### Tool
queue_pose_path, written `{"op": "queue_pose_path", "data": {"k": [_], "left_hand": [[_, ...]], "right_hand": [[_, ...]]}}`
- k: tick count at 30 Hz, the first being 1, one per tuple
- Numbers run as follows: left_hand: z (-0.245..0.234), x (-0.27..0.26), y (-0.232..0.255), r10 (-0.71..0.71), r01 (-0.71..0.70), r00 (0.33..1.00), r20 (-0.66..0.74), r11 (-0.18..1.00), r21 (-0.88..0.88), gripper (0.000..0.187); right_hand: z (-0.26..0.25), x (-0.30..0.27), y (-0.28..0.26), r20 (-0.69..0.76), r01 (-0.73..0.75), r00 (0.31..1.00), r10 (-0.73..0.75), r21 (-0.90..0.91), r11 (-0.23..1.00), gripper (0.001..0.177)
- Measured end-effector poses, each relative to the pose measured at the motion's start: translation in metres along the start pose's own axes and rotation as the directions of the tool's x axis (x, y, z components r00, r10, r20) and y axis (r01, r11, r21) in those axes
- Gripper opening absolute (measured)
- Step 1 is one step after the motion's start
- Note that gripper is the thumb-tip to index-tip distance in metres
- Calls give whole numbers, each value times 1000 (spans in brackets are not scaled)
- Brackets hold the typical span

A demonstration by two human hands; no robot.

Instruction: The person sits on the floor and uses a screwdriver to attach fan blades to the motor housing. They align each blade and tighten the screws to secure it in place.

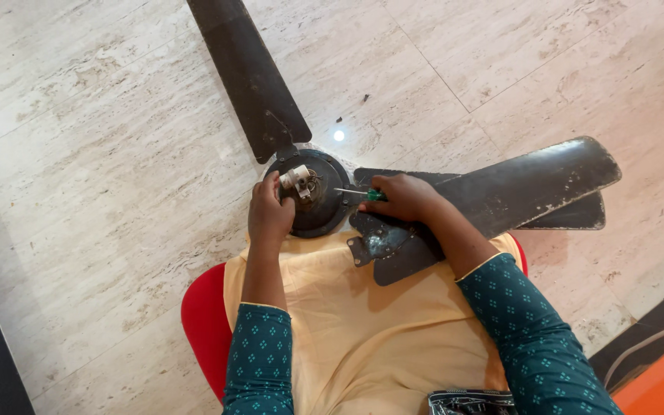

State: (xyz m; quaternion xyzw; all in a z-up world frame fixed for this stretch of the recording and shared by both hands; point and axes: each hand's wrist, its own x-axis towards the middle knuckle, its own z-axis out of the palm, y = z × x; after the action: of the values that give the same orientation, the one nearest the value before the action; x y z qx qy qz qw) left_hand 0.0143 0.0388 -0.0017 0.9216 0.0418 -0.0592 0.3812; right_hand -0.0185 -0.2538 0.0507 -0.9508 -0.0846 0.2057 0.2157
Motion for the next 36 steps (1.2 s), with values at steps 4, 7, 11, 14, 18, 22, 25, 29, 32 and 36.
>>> {"op": "queue_pose_path", "data": {"k": [4, 7, 11, 14, 18, 22, 25, 29, 32, 36], "left_hand": [[10, 5, -20, 23, -44, 996, 86, 967, 253, 103], [19, 7, -22, -37, 0, 994, 106, 946, 325, 118], [23, 8, -24, -48, 30, 998, 50, 949, 314, 119], [26, 12, -24, -28, 16, 999, 42, 966, 259, 116], [35, 18, -28, 13, -15, 1000, 9, 969, 246, 112], [41, 21, -28, 90, -76, 994, -64, 977, 198, 113], [42, 17, -24, 150, -128, 983, -108, 974, 187, 115], [42, 8, -16, 224, -212, 962, -156, 973, 88, 120], [38, 10, -10, 151, -137, 983, -109, 982, 127, 110], [36, 7, -8, 150, -132, 980, -130, 981, 139, 95]], "right_hand": [[29, 13, -2, 133, 72, 989, -63, -63, 995, 63], [49, 20, -4, 217, 112, 971, -105, -24, 993, 63], [62, 26, -6, 303, 79, 950, -69, -19, 997, 67], [65, 27, -7, 313, 28, 950, -15, -38, 999, 69], [74, 27, -8, 381, 96, 922, -60, -76, 992, 69], [83, 26, -10, 400, 84, 916, -36, -103, 991, 67], [86, 27, -14, 374, 45, 927, 9, -135, 990, 65], [92, 21, -23, 319, -26, 945, 72, -146, 989, 61], [91, 16, -27, 296, -49, 950, 93, -155, 987, 60], [87, 13, -30, 269, -48, 959, 89, -154, 987, 58]]}}
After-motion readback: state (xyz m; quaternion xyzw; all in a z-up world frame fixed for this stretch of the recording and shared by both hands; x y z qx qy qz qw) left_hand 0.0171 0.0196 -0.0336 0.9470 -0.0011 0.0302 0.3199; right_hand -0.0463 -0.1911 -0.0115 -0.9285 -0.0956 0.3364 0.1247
